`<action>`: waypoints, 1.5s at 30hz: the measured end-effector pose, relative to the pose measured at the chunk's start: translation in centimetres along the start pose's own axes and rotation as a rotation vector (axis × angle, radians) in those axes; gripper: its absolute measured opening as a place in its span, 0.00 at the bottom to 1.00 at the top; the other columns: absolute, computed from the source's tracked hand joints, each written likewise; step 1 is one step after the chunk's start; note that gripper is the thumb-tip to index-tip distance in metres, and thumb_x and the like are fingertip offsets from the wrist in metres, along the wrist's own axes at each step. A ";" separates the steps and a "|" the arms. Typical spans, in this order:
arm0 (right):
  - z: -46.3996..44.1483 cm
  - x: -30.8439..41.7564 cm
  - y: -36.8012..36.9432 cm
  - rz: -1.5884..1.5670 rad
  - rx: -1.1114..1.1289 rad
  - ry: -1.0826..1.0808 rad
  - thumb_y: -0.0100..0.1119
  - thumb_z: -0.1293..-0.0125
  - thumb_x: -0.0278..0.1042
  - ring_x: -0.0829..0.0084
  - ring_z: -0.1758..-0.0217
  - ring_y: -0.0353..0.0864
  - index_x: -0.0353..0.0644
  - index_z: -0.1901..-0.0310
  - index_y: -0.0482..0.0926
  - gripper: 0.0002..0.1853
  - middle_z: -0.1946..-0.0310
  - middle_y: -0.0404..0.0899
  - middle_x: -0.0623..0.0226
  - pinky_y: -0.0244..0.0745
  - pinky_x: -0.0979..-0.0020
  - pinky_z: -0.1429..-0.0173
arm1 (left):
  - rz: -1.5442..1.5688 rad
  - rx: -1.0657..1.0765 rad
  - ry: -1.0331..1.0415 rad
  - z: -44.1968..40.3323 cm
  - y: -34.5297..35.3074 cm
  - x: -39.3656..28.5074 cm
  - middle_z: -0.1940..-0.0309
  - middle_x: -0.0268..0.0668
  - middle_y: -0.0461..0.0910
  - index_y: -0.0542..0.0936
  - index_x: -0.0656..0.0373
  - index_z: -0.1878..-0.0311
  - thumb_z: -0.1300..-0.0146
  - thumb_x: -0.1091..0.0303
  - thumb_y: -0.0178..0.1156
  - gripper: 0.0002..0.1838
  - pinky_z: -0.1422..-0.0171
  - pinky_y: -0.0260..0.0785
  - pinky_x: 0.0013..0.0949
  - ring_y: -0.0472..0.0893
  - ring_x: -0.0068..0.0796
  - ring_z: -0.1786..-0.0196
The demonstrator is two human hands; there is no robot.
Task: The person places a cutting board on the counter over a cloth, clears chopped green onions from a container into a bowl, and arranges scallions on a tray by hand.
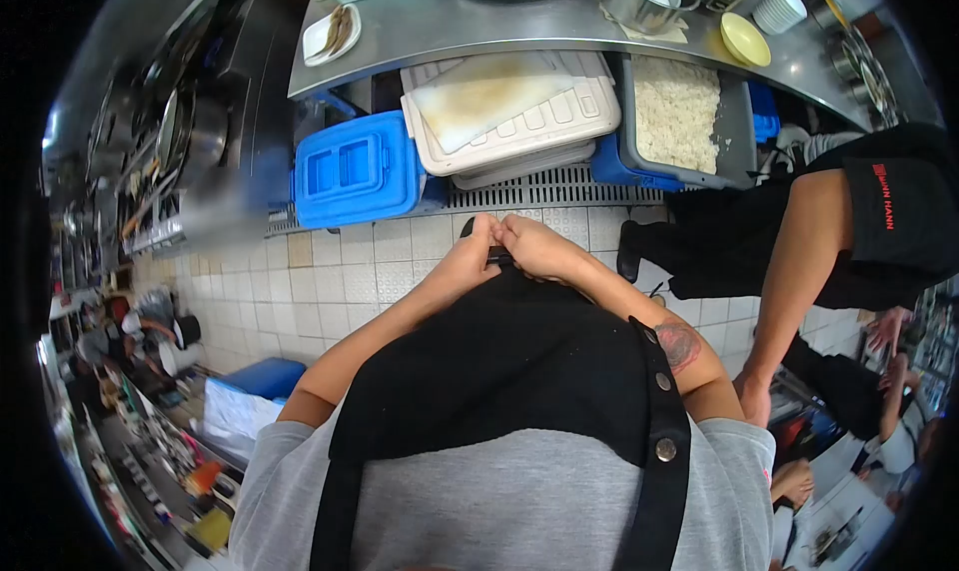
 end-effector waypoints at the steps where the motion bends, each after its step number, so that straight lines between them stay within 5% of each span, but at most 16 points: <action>1: -0.3 -0.4 0.1 -0.066 -0.005 0.003 0.51 0.31 0.55 0.78 0.88 0.64 0.36 0.54 0.70 0.25 0.82 0.69 0.68 0.58 0.75 0.86 | -0.021 0.040 0.022 -0.5 -0.4 0.6 0.63 0.59 0.79 0.62 0.62 0.48 0.47 0.67 0.65 0.27 0.49 0.68 0.47 0.80 0.52 0.52; 4: 0.3 -2.6 -3.8 -0.309 0.056 0.215 0.54 0.33 0.56 0.84 0.87 0.63 0.38 0.59 0.71 0.24 0.81 0.69 0.73 0.54 0.80 0.86 | -0.133 0.285 -0.070 -5.5 0.0 1.1 0.61 0.50 0.78 0.66 0.61 0.50 0.49 0.65 0.67 0.27 0.52 0.69 0.42 0.80 0.46 0.57; 6: -1.6 -8.3 -6.8 -0.498 0.190 0.108 0.56 0.34 0.57 0.87 0.87 0.61 0.37 0.54 0.71 0.26 0.81 0.69 0.74 0.51 0.81 0.87 | -0.266 0.376 -0.015 -9.8 -1.8 2.4 0.64 0.44 0.78 0.74 0.61 0.56 0.54 0.61 0.72 0.25 0.55 0.70 0.36 0.79 0.39 0.61; 8: 2.8 -9.5 -8.0 -0.403 0.158 -0.009 0.61 0.38 0.56 0.83 0.67 0.74 0.39 0.48 0.70 0.29 0.67 0.76 0.69 0.69 0.81 0.65 | -0.320 0.459 -0.066 -11.8 -3.4 2.9 0.67 0.42 0.78 0.76 0.60 0.57 0.56 0.60 0.73 0.24 0.57 0.71 0.35 0.79 0.36 0.61; 10: 5.1 -13.2 -6.3 -0.512 -0.009 0.056 0.67 0.40 0.48 0.82 0.57 0.74 0.41 0.48 0.70 0.26 0.61 0.77 0.68 0.69 0.78 0.53 | -0.367 0.501 -0.068 -13.4 -4.6 2.4 0.71 0.40 0.79 0.79 0.59 0.59 0.58 0.59 0.75 0.23 0.59 0.70 0.34 0.79 0.33 0.63; 14: 5.5 -13.9 -2.5 -1.119 -0.096 -0.022 0.62 0.45 0.22 0.80 0.64 0.76 0.39 0.46 0.69 0.24 0.63 0.77 0.71 0.71 0.77 0.57 | -0.422 0.627 -0.111 -16.3 -7.3 2.8 0.64 0.47 0.82 0.81 0.60 0.60 0.59 0.57 0.76 0.24 0.52 0.73 0.36 0.81 0.41 0.57; 17: 2.8 -10.0 -5.0 -0.650 -0.114 0.187 0.61 0.46 0.21 0.81 0.67 0.76 0.40 0.44 0.69 0.26 0.64 0.77 0.73 0.72 0.77 0.58 | -0.352 0.662 -0.137 -17.6 -10.4 4.4 0.65 0.45 0.82 0.82 0.59 0.60 0.57 0.57 0.75 0.23 0.53 0.73 0.34 0.81 0.37 0.60; 18: 1.9 -8.1 -6.2 -0.675 -0.080 0.061 0.62 0.47 0.23 0.82 0.65 0.76 0.41 0.42 0.69 0.28 0.65 0.77 0.74 0.71 0.78 0.59 | -0.245 0.679 -0.181 -17.7 -11.6 6.1 0.67 0.35 0.81 0.81 0.59 0.60 0.50 0.58 0.70 0.18 0.65 0.71 0.32 0.79 0.26 0.72; 20: -3.4 -5.6 -11.9 -0.678 -0.342 -0.082 0.60 0.44 0.28 0.83 0.62 0.74 0.42 0.42 0.71 0.25 0.66 0.77 0.75 0.71 0.78 0.60 | -0.185 0.646 -0.275 -16.3 -15.6 8.2 0.67 0.38 0.83 0.82 0.58 0.61 0.55 0.58 0.72 0.19 0.55 0.72 0.30 0.80 0.27 0.62; 24: -16.1 -8.5 -20.4 0.267 -0.725 0.033 0.58 0.40 0.33 0.67 0.59 0.80 0.36 0.58 0.79 0.12 0.62 0.81 0.59 0.75 0.67 0.59 | -0.111 0.650 -0.286 -10.6 -22.5 10.7 0.60 0.35 0.81 0.78 0.59 0.51 0.43 0.67 0.62 0.16 0.51 0.71 0.32 0.79 0.28 0.58; 26: -21.7 -7.8 -23.9 0.393 -0.880 -0.030 0.56 0.40 0.31 0.56 0.56 0.80 0.36 0.63 0.80 0.09 0.62 0.79 0.50 0.75 0.62 0.54 | -0.091 0.624 -0.382 -7.4 -25.8 11.5 0.59 0.35 0.81 0.78 0.60 0.51 0.42 0.67 0.62 0.16 0.51 0.71 0.32 0.79 0.28 0.58; 29: -28.0 -5.1 -27.8 0.437 -1.089 -0.025 0.52 0.41 0.29 0.49 0.53 0.78 0.38 0.61 0.78 0.09 0.56 0.77 0.50 0.74 0.55 0.50 | -0.057 0.492 -0.583 -3.3 -29.4 14.1 0.59 0.35 0.81 0.78 0.60 0.50 0.42 0.67 0.62 0.16 0.51 0.71 0.31 0.79 0.27 0.57; 33: -36.5 -5.3 -31.5 0.516 -1.074 0.268 0.48 0.36 0.39 0.55 0.46 0.78 0.48 0.50 0.79 0.16 0.46 0.77 0.56 0.74 0.59 0.45 | -0.043 0.324 -0.764 -2.2 -31.5 16.4 0.59 0.35 0.81 0.77 0.60 0.49 0.41 0.67 0.62 0.17 0.50 0.71 0.31 0.79 0.27 0.57; 36: -43.3 -8.4 -32.8 0.775 -1.492 0.167 0.45 0.34 0.43 0.61 0.39 0.74 0.50 0.42 0.76 0.21 0.41 0.75 0.61 0.68 0.60 0.37 | -0.061 0.274 -0.807 -3.0 -32.7 17.8 0.58 0.35 0.81 0.77 0.61 0.49 0.41 0.66 0.62 0.17 0.50 0.71 0.31 0.79 0.27 0.57; 40: -42.2 -6.9 -33.3 0.299 -1.498 -0.184 0.43 0.33 0.41 0.64 0.36 0.72 0.47 0.40 0.73 0.22 0.41 0.75 0.63 0.65 0.58 0.34 | -0.091 0.291 -0.771 -7.1 -33.3 19.7 0.58 0.35 0.81 0.76 0.61 0.48 0.40 0.66 0.61 0.18 0.50 0.71 0.31 0.79 0.27 0.57; 45: -32.2 -4.4 -30.4 0.577 -0.787 0.395 0.51 0.38 0.37 0.57 0.48 0.81 0.39 0.48 0.78 0.19 0.51 0.80 0.52 0.76 0.59 0.47 | -0.139 0.392 -0.650 -14.1 -32.3 20.9 0.58 0.35 0.81 0.76 0.62 0.47 0.39 0.65 0.61 0.18 0.49 0.70 0.30 0.79 0.26 0.56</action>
Point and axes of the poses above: each hand's wrist, its own z-axis away from the middle knuckle, its own y-axis out of the palm, x = y × z, the point moved 3 cm from there along -z, towards the middle knuckle
